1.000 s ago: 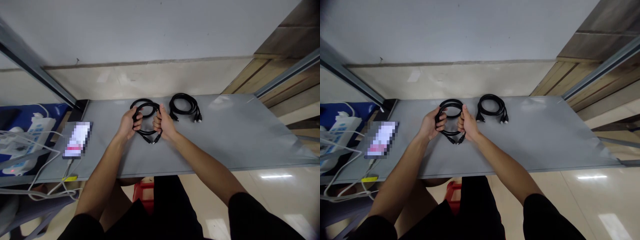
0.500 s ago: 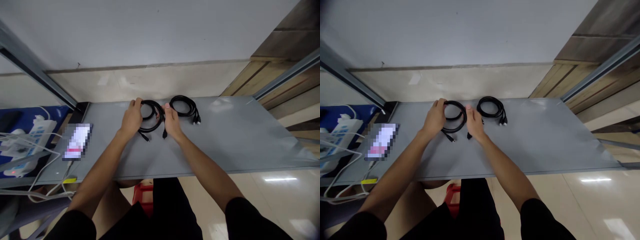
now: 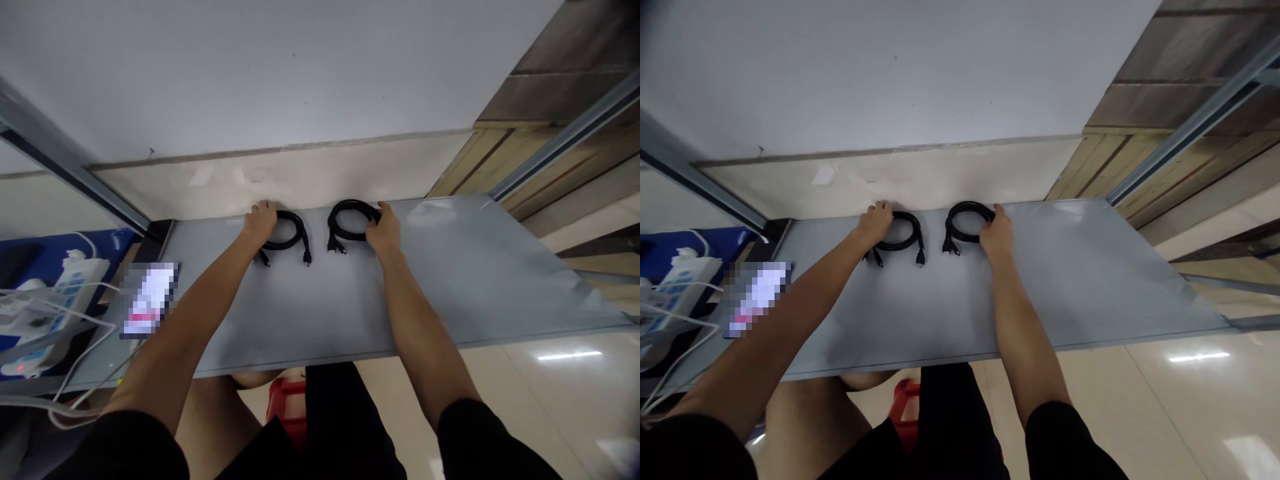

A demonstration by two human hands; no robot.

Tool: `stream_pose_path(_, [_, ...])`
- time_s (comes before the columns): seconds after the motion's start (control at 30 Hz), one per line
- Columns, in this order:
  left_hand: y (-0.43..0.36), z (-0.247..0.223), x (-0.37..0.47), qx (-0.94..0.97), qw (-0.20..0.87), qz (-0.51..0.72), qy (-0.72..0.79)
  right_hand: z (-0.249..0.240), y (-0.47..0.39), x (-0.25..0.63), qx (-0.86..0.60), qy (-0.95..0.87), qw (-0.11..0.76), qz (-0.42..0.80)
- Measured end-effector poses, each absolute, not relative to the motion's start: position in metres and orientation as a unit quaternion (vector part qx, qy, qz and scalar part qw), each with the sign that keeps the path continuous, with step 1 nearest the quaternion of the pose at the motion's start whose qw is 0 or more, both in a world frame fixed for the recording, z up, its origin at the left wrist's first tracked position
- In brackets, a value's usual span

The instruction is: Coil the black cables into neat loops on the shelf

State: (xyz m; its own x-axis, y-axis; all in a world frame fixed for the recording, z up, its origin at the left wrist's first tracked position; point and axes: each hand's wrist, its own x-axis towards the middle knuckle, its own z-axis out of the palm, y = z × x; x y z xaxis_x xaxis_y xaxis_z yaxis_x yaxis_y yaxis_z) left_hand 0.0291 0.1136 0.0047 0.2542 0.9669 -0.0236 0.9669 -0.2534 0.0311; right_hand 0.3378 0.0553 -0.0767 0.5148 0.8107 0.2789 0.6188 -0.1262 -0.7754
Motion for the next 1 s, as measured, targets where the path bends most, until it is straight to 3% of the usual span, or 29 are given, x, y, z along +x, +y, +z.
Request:
stream_pose_path(0.2, [0.13,0.003,0.025,0.806,0.039,-0.008,0.591,-0.07,0.059,0.342,-0.702,-0.462,0.539,0.056])
stream_pose_path(0.37, [0.156,0.008,0.009,0.809,0.094,0.003,0.581,-0.059,0.054,0.341,-0.668,-0.429,0.597,0.113])
stream_pose_path(0.57, [0.15,0.006,-0.007,0.791,0.152,0.098,0.584,-0.04,0.051,0.335,-0.589,-0.393,0.69,0.151])
stream_pose_path(0.67, [0.126,0.006,-0.01,0.778,0.142,0.234,0.565,-0.026,0.047,0.322,-0.518,-0.385,0.73,0.225])
stream_pose_path(0.8, [0.07,0.0,0.001,0.735,0.214,0.443,0.466,-0.011,0.026,0.272,-0.458,-0.392,0.714,0.356])
stream_pose_path(0.9, [0.026,-0.009,0.02,0.694,0.339,0.505,0.385,-0.01,0.005,0.224,-0.437,-0.41,0.661,0.451])
stream_pose_path(1.0, [0.001,-0.018,0.031,0.613,0.419,0.572,0.348,-0.018,-0.01,0.193,-0.443,-0.48,0.609,0.449])
